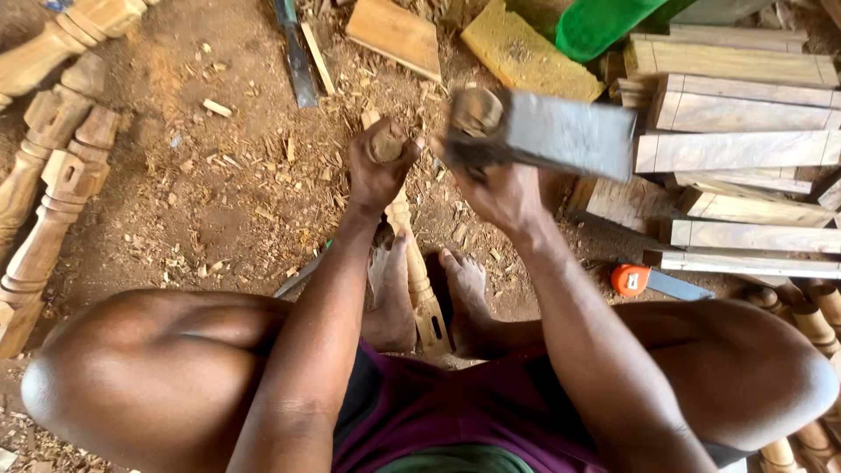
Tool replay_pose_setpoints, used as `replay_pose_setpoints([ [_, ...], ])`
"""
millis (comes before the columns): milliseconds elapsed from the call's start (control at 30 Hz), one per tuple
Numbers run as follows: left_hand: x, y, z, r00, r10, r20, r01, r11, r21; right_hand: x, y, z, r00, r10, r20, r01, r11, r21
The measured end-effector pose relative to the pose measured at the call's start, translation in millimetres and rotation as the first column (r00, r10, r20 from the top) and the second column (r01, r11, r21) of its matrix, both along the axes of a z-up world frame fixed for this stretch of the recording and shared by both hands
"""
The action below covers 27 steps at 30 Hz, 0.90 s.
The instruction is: The person carves a wooden piece with a chisel and an adze, striking the chisel repeatedly to remove wood shavings and shape the decorative object.
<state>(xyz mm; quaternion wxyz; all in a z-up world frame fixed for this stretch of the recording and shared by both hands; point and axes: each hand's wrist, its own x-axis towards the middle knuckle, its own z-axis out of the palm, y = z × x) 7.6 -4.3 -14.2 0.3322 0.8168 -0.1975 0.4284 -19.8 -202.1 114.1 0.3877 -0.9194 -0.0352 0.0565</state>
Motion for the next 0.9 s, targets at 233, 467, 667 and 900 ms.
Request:
replay_pose_setpoints([
  [233, 2, 3, -5, 0.803, -0.352, -0.48, 0.142, 0.897, -0.419, 25, 17, 59, 0.835, 0.55, 0.0, -0.399, 0.606, -0.688],
  [467, -1, -8, -7, 0.727, -0.388, -0.566, 0.065, 0.86, -0.506, 32, 18, 104, 0.843, 0.382, 0.378, -0.359, 0.924, -0.135],
  [667, 2, -8, 16, 0.6, -0.356, -0.716, -0.006, 0.893, -0.449, 27, 19, 49, 0.644, 0.762, -0.068, -0.222, 0.102, -0.97],
  [900, 8, -23, 6, 0.554, -0.404, -0.728, -0.107, 0.832, -0.544, 36, 14, 124, 0.838, 0.37, 0.4, -0.258, 0.916, -0.306],
])
